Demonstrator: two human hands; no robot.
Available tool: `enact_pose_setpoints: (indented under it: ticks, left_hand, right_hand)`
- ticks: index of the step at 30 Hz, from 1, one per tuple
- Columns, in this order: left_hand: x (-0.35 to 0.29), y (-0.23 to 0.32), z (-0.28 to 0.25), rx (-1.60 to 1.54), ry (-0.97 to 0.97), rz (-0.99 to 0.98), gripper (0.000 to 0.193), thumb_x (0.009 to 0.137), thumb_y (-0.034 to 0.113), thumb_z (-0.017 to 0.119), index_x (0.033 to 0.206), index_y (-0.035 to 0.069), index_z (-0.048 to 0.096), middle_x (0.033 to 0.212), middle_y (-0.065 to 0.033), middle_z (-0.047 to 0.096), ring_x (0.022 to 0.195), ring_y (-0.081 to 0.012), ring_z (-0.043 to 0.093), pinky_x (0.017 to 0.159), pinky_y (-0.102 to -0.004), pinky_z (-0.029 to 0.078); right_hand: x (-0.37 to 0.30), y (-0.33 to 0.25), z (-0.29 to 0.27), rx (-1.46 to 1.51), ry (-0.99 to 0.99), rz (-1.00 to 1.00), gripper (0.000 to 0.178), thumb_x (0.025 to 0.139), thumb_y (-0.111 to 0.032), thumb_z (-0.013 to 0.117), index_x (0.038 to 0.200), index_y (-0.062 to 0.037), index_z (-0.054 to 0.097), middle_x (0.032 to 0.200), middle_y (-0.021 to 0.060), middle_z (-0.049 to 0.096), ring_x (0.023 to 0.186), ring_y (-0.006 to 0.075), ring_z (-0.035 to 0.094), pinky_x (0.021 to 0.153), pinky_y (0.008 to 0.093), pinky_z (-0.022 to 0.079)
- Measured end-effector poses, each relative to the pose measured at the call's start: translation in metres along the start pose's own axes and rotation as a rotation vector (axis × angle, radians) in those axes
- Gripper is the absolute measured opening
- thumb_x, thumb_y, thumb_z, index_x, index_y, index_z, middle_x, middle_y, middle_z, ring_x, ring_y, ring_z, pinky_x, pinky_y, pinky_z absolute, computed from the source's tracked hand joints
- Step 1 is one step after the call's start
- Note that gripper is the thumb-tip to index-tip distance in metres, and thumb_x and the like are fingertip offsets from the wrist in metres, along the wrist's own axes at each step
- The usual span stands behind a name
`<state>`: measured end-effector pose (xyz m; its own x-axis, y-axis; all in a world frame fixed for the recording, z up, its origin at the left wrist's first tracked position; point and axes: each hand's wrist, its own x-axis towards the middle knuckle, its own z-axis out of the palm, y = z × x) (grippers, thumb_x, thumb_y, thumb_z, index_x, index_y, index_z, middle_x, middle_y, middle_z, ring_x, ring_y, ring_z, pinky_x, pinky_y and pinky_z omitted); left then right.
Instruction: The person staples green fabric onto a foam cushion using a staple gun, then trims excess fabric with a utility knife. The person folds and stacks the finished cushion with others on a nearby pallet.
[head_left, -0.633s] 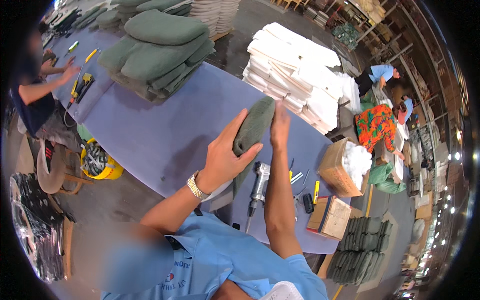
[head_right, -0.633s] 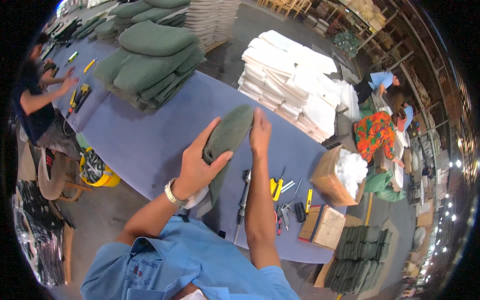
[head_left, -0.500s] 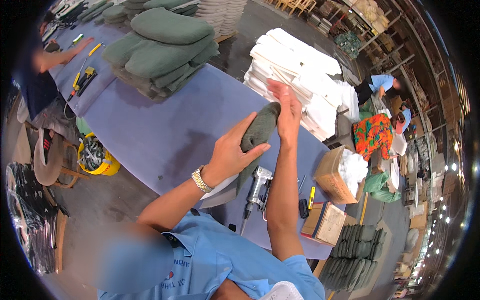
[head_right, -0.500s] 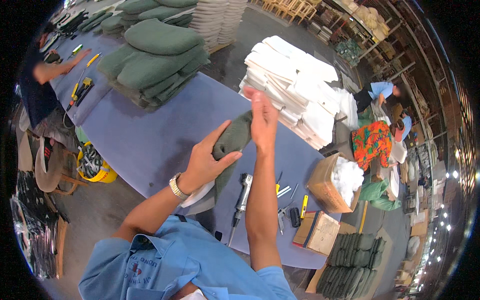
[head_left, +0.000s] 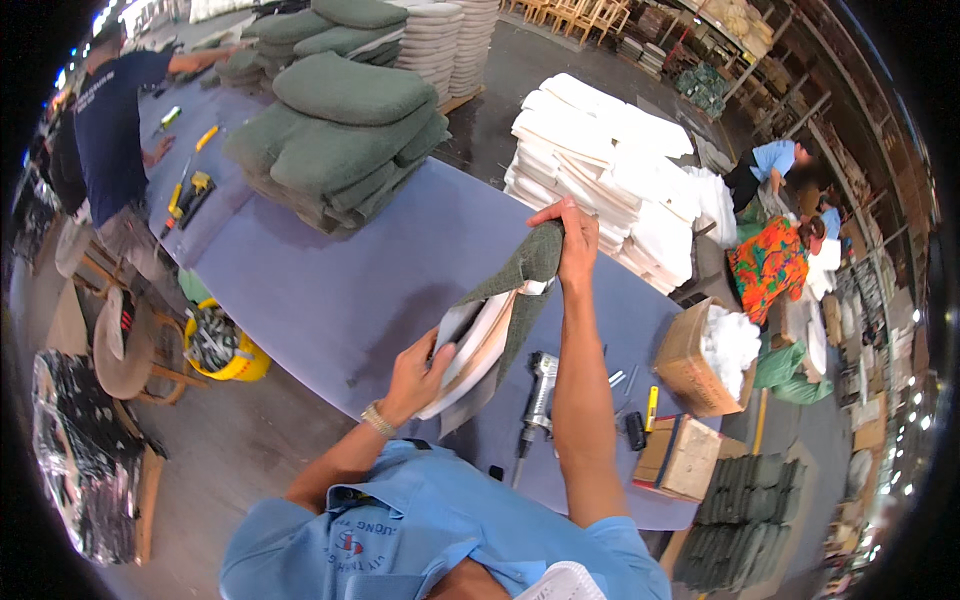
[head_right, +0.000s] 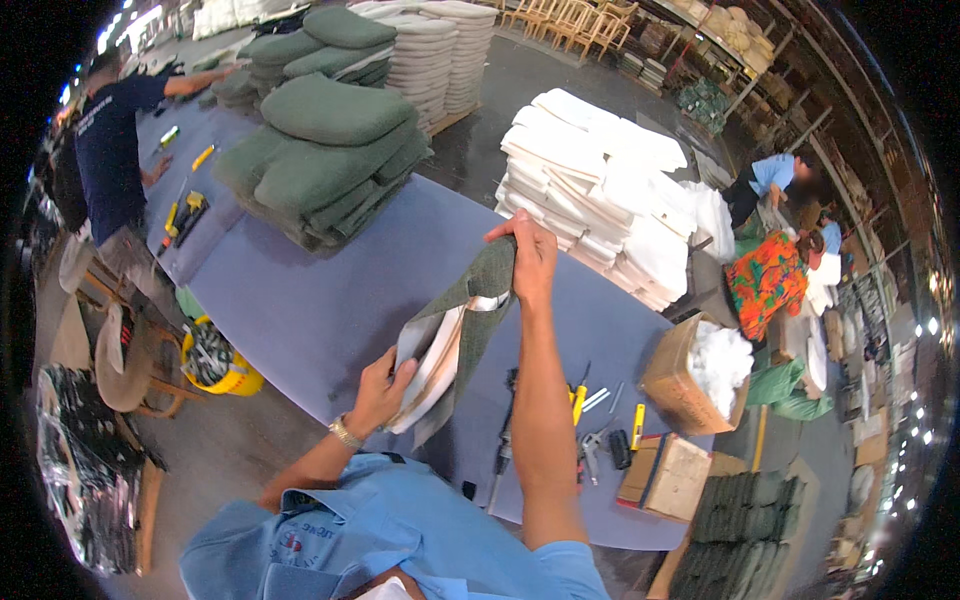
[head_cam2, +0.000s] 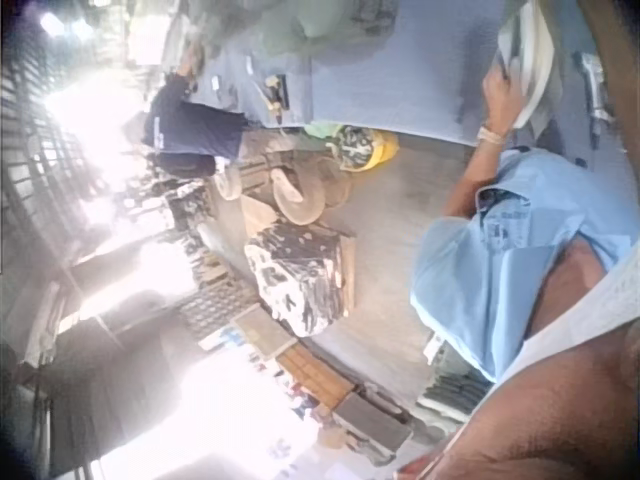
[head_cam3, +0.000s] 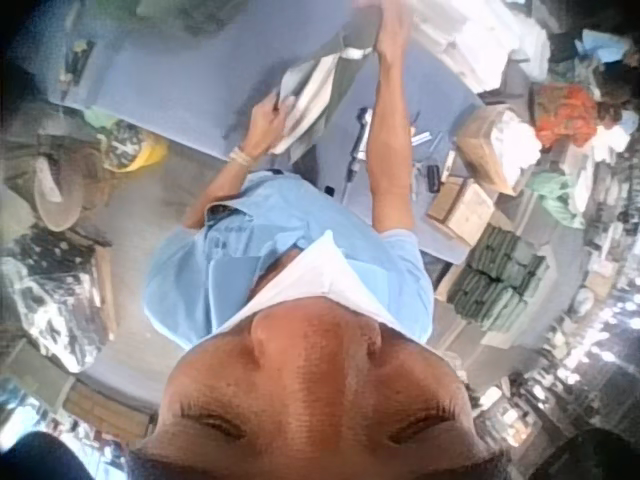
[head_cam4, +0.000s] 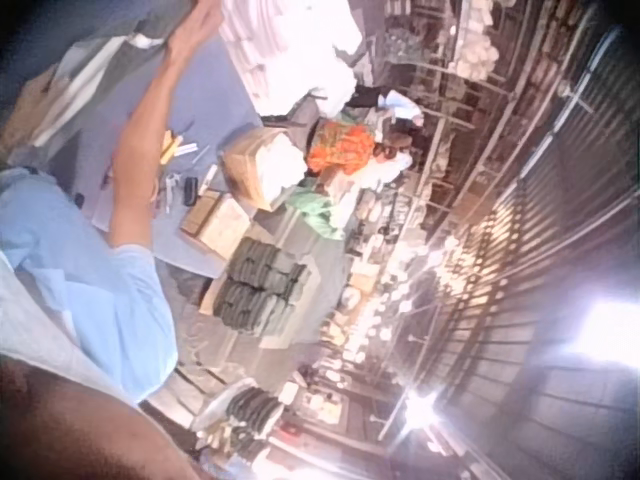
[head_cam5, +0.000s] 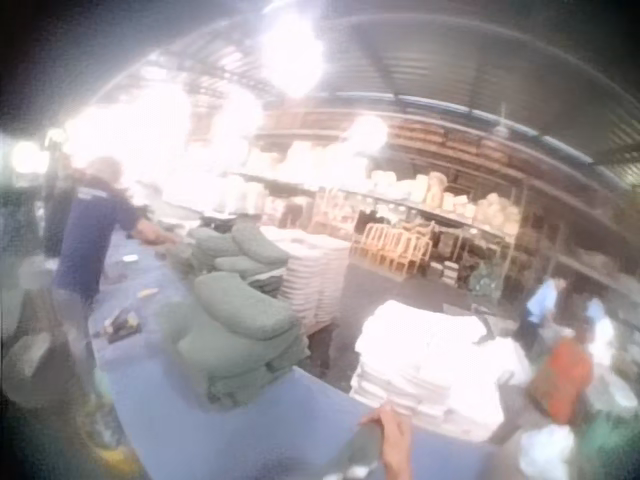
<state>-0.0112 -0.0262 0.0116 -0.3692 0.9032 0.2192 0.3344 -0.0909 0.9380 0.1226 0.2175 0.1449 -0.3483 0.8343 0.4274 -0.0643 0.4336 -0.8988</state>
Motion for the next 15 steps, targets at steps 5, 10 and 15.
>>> enact_pose_setpoints:
  ticks: [5,10,15]
  left_hand:
    - [0.065,0.057,-0.011,0.042,-0.054,0.054,0.033,0.106,0.02,0.053,0.127,-0.001,0.066,0.114,-0.0186,0.075,0.1,-0.0259,0.073,0.086,-0.0346,0.054]
    - [0.063,0.058,-0.031,-0.063,0.046,0.212,0.037,0.099,0.003,0.049,0.129,0.007,0.07,0.121,-0.0155,0.075,0.111,-0.0233,0.072,0.096,-0.0361,0.055]
    - [0.065,0.057,-0.012,-0.221,-0.121,0.19,0.037,0.101,0.008,0.052,0.136,0.008,0.066,0.117,-0.0177,0.074,0.101,-0.0241,0.073,0.089,-0.0369,0.056]
  right_hand:
    - [-0.004,-0.009,0.023,-0.003,-0.043,-0.15,0.026,0.101,-0.019,0.059,0.093,0.0009,0.073,0.097,0.0083,0.075,0.091,0.0135,0.065,0.085,0.0285,0.049]
    - [-0.064,-0.085,0.035,-0.375,-0.187,-0.341,0.041,0.079,-0.014,0.074,0.119,-0.006,0.07,0.145,0.0177,0.058,0.135,0.0367,0.051,0.115,0.0463,0.039]
    - [-0.104,-0.085,0.024,-0.666,-0.219,-0.432,0.059,0.075,-0.006,0.059,0.134,-0.0056,0.06,0.16,0.0229,0.038,0.15,0.0468,0.03,0.122,0.0576,0.025]
